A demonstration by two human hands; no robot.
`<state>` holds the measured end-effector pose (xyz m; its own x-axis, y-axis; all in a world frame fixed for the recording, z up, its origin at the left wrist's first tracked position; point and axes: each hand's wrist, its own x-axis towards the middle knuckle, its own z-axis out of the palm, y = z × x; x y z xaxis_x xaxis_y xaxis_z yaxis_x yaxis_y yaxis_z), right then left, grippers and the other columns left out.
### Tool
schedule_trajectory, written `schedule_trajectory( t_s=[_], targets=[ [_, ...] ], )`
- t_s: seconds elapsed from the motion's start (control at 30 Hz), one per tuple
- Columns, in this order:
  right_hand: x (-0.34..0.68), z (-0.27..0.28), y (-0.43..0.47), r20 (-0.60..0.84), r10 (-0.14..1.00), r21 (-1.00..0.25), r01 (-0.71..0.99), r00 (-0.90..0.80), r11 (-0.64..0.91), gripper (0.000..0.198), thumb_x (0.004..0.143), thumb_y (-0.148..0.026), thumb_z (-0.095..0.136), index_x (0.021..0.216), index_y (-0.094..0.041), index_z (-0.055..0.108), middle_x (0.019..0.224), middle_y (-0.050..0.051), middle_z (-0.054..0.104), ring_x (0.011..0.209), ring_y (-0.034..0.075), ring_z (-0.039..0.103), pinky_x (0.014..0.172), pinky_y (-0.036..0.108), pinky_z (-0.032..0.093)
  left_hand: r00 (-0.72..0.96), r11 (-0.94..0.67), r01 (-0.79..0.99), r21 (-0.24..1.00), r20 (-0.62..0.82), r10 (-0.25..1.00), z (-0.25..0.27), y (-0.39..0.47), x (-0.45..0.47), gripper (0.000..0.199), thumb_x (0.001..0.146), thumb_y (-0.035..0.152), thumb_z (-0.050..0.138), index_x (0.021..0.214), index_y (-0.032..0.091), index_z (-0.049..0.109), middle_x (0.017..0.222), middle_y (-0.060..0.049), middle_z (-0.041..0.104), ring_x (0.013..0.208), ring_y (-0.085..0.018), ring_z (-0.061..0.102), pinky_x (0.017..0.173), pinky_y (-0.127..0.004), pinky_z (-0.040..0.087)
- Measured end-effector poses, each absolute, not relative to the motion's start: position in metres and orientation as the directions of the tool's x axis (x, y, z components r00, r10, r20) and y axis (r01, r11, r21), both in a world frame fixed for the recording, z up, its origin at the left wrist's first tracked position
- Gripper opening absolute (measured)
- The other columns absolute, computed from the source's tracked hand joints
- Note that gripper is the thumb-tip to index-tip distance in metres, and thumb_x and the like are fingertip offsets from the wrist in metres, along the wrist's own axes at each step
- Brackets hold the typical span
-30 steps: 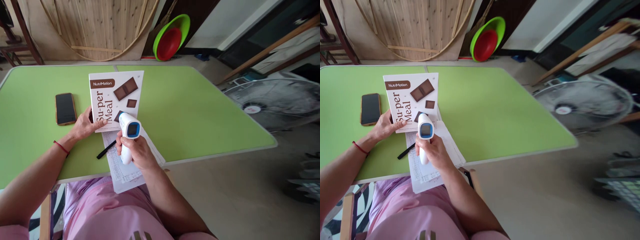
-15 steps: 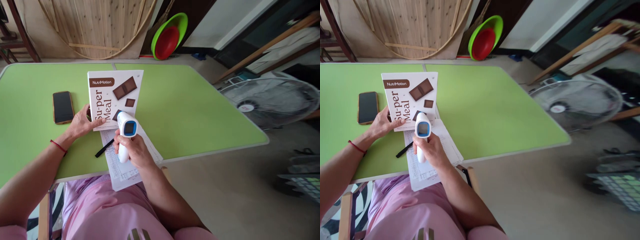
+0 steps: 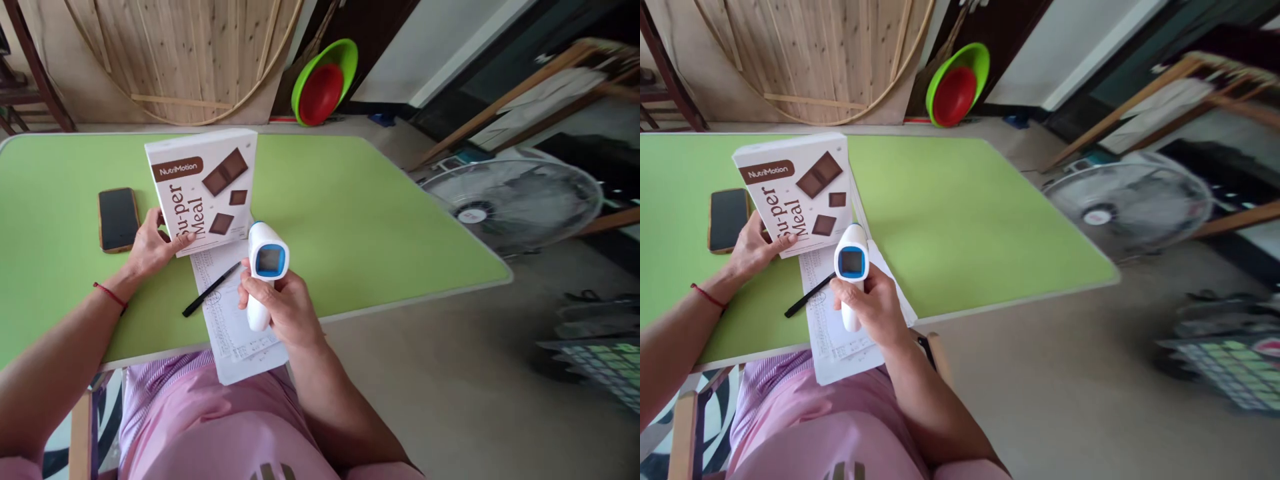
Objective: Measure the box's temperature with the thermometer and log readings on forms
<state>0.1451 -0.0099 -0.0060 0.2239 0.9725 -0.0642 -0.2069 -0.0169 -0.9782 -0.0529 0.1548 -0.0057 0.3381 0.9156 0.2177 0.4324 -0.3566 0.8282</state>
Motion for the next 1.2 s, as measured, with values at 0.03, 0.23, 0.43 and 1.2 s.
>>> schedule_trajectory(
  t_s=[0.03, 0.23, 0.43, 1.2],
  targets=[
    [0.146, -0.006, -0.011, -0.059, 0.972, -0.979, -0.205, 0.228, -0.012, 0.026, 0.078, -0.042, 0.081, 0.084, -0.021, 0.067, 0.061, -0.004, 0.066, 0.053, 0.012, 0.060, 0.052, 0.027, 0.047, 0.314, -0.360, 0.458, 0.813, 0.231, 0.921, -0.006, 0.156, -0.053, 0.080, 0.068, 0.072, 0.078, 0.122, 0.019, 0.054, 0.123, -0.015, 0.068, 0.111, -0.036, 0.068, 0.089, -0.049, 0.059],
    [0.157, 0.003, -0.012, 0.017, 0.969, -0.997, -0.068, 0.248, 0.035, 0.024, 0.079, -0.042, 0.077, 0.078, -0.022, 0.064, 0.061, -0.003, 0.064, 0.055, 0.013, 0.059, 0.054, 0.029, 0.048, 0.267, -0.369, 0.653, 0.661, 0.254, 0.929, -0.006, 0.163, -0.052, 0.071, 0.071, 0.048, 0.078, 0.128, 0.017, 0.050, 0.125, -0.013, 0.065, 0.085, -0.027, 0.071, 0.085, -0.051, 0.059],
    [0.198, 0.014, 0.006, 0.138, 0.919, -0.909, 0.417, 0.368, -0.030, 0.025, 0.072, -0.044, 0.075, 0.077, -0.022, 0.066, 0.060, -0.002, 0.061, 0.056, 0.015, 0.053, 0.053, 0.029, 0.041, 0.272, -0.408, 0.708, 0.576, 0.311, 0.911, -0.006, 0.163, -0.052, 0.057, 0.074, 0.034, 0.079, 0.124, 0.017, 0.056, 0.111, -0.011, 0.066, 0.111, -0.035, 0.065, 0.093, -0.052, 0.057],
    [0.226, -0.017, 0.073, 0.099, 0.980, -0.336, 0.932, 0.174, -0.132, 0.019, 0.083, -0.034, 0.074, 0.095, -0.020, 0.072, 0.102, 0.010, 0.068, 0.093, 0.027, 0.065, 0.077, 0.038, 0.052, 0.366, -0.491, 0.542, 0.682, 0.335, 0.868, -0.033, 0.176, -0.062, 0.046, 0.079, 0.012, 0.058, 0.124, 0.019, 0.055, 0.119, -0.009, 0.063, 0.066, -0.011, 0.063, 0.075, -0.036, 0.057]
  ],
)
